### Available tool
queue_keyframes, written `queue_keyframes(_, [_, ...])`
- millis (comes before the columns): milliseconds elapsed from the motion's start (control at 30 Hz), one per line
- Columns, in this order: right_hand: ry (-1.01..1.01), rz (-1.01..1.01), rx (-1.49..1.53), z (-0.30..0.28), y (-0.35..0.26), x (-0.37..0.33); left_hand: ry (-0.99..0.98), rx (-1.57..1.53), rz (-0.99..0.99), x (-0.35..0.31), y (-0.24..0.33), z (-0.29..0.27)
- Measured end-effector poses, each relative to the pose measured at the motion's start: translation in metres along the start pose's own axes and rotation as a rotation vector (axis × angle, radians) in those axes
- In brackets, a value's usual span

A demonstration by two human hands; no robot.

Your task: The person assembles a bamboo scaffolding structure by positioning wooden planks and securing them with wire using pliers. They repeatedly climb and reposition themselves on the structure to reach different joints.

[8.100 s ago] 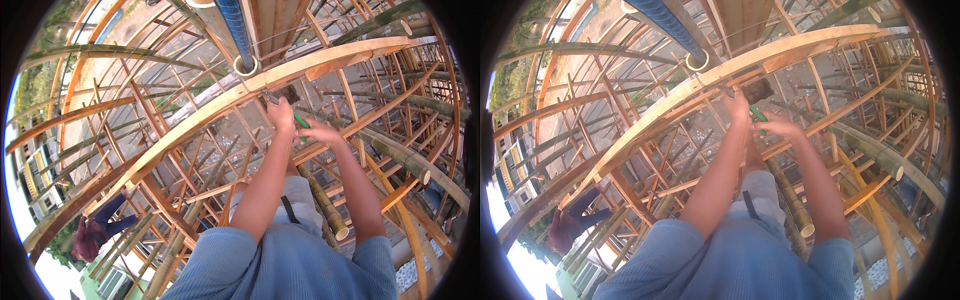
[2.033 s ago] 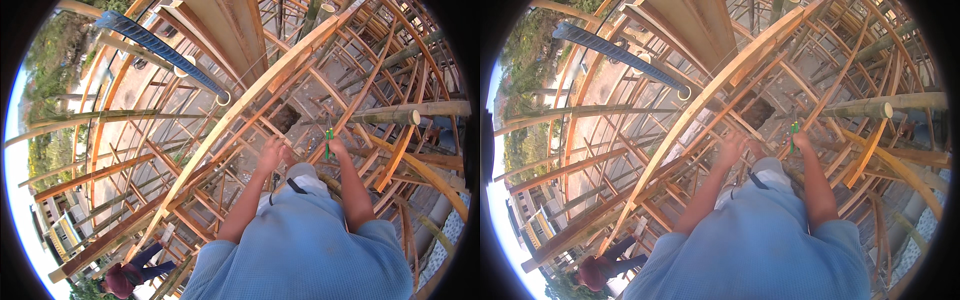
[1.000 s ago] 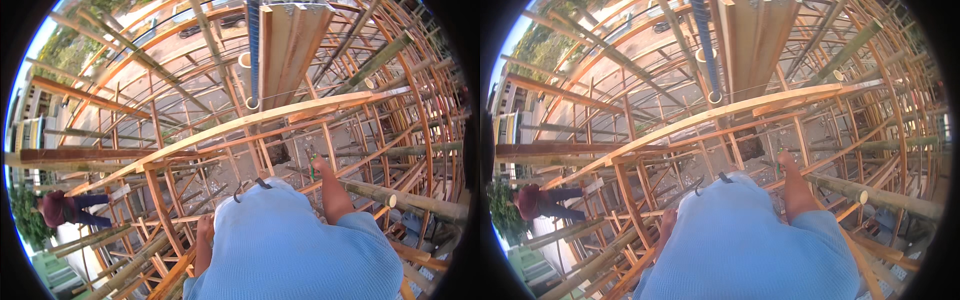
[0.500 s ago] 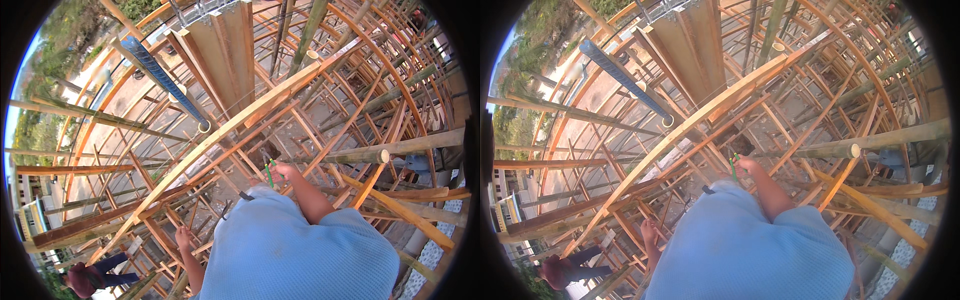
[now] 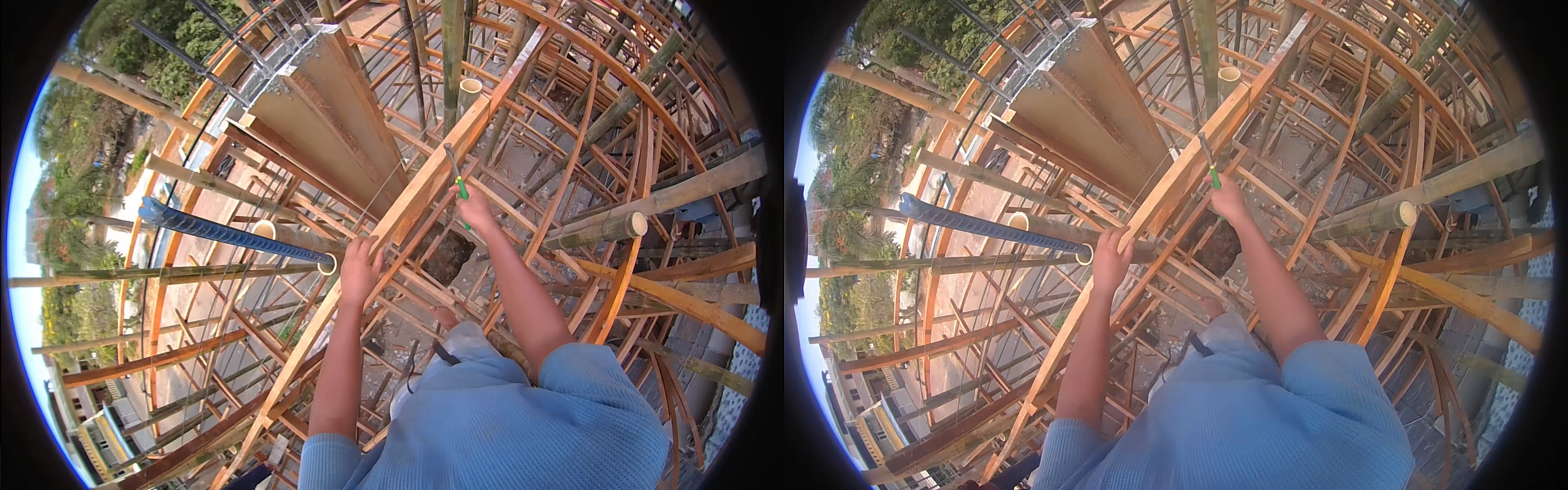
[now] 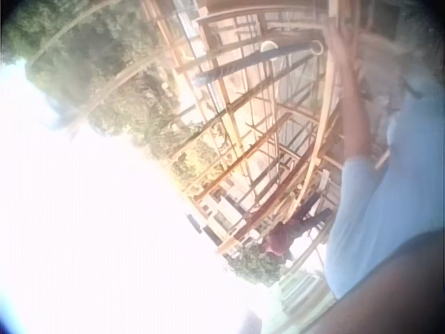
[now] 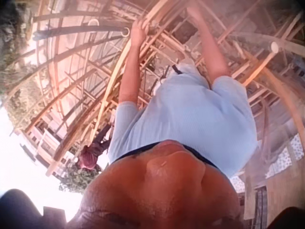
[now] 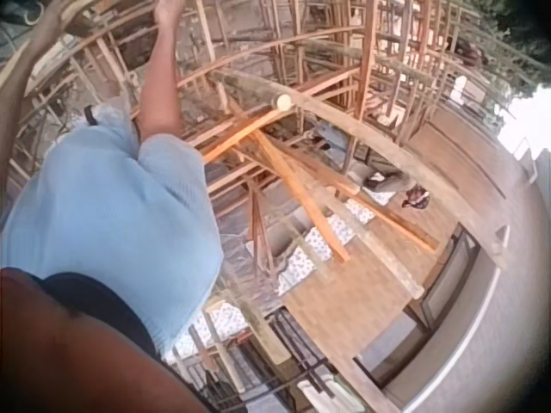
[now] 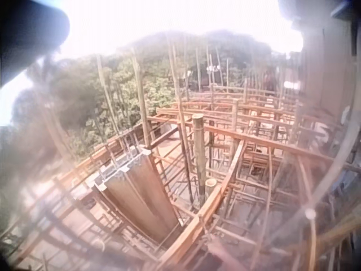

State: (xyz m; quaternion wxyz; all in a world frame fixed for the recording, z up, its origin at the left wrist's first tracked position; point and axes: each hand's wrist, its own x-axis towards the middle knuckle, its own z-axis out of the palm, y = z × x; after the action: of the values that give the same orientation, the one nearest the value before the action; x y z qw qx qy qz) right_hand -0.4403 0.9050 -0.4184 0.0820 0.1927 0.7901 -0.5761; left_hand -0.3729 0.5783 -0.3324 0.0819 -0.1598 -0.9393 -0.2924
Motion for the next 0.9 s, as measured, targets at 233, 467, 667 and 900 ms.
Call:
queue_keyframes(233, [-0.105,0.003,-0.416,0.01,-0.02,0.055,-0.603,0.197,-0.348,0.071,-0.055,0.096])
queue_keyframes(467, [-0.035,-0.006,-0.297,0.022,-0.006,0.051,-0.483,0.378,-0.286,0.063,-0.069,0.119])
queue_keyframes(667, [-0.048,0.036,-0.304,0.026,-0.016,0.047,-0.513,0.435,-0.297,0.063,-0.068,0.114])
queue_keyframes(900, [0.069,-0.009,-0.325,0.022,-0.041,0.051,-0.479,0.358,-0.284,0.062,-0.07,0.111])
